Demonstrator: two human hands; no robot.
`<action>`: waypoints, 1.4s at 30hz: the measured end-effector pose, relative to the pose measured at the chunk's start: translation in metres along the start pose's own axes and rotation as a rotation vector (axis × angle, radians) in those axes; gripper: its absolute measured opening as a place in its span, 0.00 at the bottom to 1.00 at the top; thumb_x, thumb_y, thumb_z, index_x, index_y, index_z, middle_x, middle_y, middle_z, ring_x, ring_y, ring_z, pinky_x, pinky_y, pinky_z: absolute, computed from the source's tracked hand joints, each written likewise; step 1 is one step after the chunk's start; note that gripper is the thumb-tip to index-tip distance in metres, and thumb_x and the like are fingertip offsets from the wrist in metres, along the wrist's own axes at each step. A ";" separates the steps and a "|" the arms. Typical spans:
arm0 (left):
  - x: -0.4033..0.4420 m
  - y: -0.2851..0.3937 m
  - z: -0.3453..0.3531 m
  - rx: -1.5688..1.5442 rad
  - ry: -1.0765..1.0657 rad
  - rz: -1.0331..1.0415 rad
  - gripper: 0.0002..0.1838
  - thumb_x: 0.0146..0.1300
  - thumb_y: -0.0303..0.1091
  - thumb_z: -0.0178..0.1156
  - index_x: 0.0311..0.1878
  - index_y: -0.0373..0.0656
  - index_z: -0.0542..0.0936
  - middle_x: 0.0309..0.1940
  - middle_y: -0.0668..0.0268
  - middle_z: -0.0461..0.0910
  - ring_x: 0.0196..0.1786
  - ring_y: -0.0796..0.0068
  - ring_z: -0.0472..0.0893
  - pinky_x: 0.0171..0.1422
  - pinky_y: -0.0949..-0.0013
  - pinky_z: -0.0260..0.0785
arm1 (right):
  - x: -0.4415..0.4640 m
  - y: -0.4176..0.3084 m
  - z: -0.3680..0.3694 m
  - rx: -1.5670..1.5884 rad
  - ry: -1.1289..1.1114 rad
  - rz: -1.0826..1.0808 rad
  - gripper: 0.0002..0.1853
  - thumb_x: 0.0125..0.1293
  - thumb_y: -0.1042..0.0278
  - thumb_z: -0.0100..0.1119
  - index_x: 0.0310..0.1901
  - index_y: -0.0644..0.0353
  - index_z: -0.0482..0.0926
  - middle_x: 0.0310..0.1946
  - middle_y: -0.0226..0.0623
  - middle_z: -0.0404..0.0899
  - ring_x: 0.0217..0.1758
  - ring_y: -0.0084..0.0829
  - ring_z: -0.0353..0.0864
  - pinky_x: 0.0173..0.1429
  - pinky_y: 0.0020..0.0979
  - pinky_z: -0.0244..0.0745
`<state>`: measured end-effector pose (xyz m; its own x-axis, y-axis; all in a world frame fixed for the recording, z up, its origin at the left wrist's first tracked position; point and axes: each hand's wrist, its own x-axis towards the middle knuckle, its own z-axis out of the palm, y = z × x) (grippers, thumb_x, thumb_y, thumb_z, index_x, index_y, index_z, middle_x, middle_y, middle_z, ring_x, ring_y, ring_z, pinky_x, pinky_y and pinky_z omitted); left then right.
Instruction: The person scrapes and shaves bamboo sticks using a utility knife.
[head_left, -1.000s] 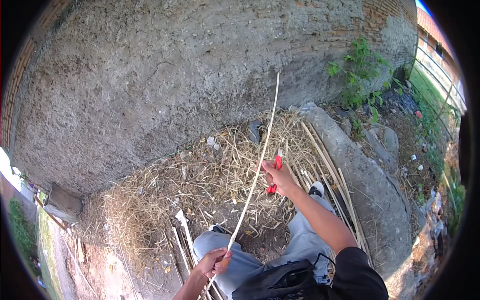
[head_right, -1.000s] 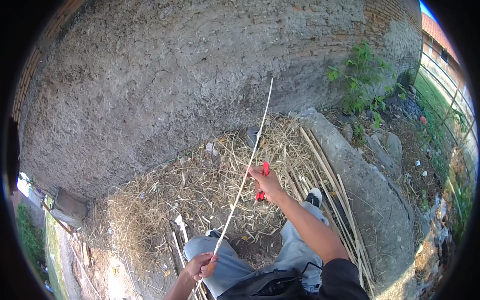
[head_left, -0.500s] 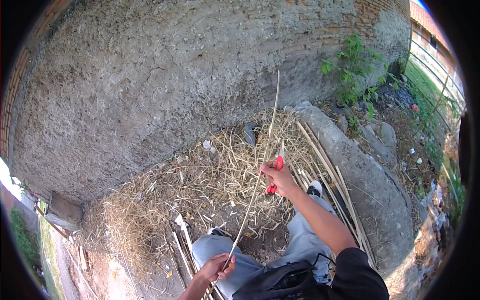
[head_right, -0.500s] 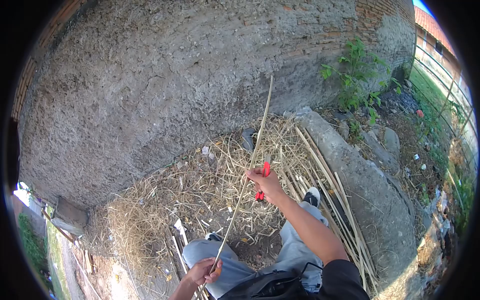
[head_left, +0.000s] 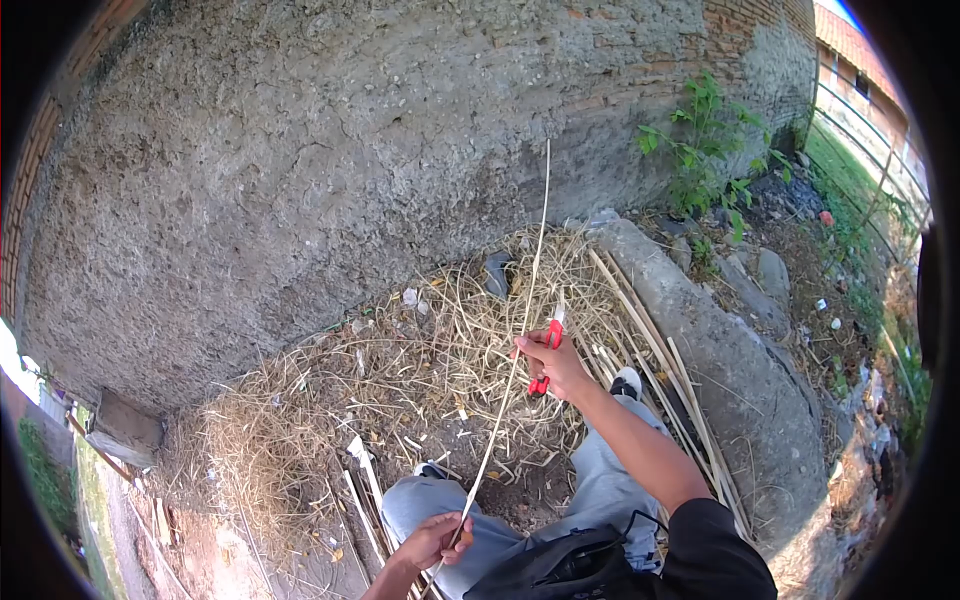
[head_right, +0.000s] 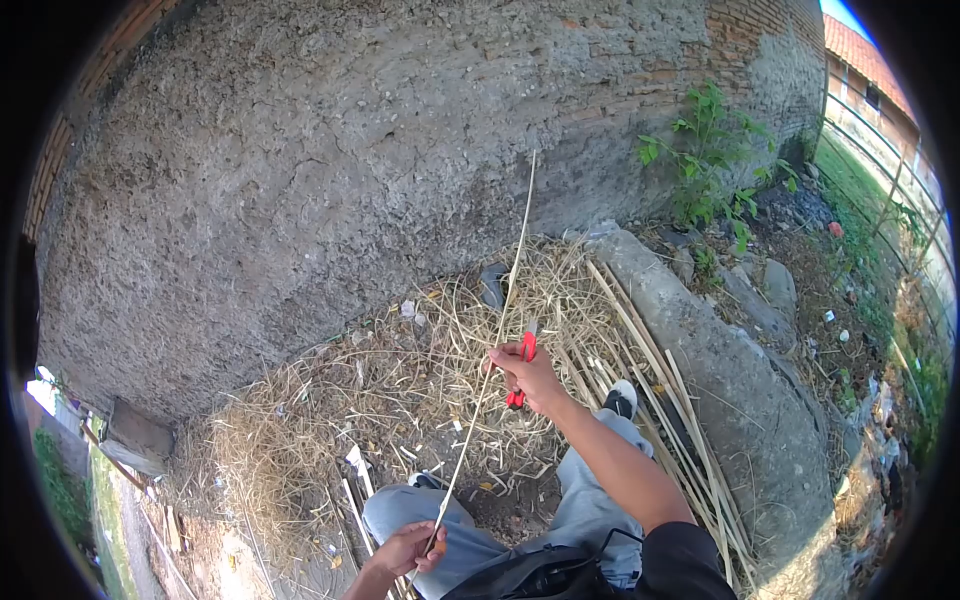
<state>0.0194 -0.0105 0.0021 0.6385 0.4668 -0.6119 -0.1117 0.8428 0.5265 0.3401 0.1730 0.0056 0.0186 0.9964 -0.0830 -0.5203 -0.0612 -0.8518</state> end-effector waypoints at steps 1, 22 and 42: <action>-0.001 0.001 0.002 0.016 0.006 0.001 0.17 0.78 0.41 0.35 0.43 0.41 0.72 0.23 0.62 0.70 0.16 0.81 0.57 0.20 0.75 0.55 | 0.000 0.000 0.000 -0.001 0.000 0.001 0.09 0.66 0.67 0.63 0.34 0.65 0.80 0.29 0.36 0.83 0.12 0.14 0.60 0.19 0.20 0.56; -0.166 -0.041 -0.061 0.412 0.492 0.019 0.16 0.65 0.39 0.50 0.31 0.36 0.79 0.12 0.68 0.69 0.11 0.81 0.62 0.15 0.75 0.50 | 0.008 -0.020 -0.034 0.537 -0.202 -0.151 0.15 0.72 0.60 0.55 0.51 0.62 0.74 0.34 0.32 0.75 0.15 0.15 0.55 0.25 0.23 0.54; -0.012 0.079 0.058 1.101 0.565 0.786 0.20 0.73 0.41 0.49 0.58 0.36 0.74 0.48 0.55 0.82 0.50 0.58 0.82 0.57 0.62 0.72 | 0.012 0.017 -0.016 0.611 -0.362 -0.025 0.10 0.70 0.60 0.57 0.46 0.56 0.74 0.35 0.30 0.79 0.16 0.14 0.56 0.28 0.22 0.56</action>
<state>0.0471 0.0348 0.0855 0.2834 0.9585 0.0311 0.5077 -0.1775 0.8431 0.3454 0.1826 -0.0179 -0.1925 0.9607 0.1999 -0.9112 -0.0994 -0.3998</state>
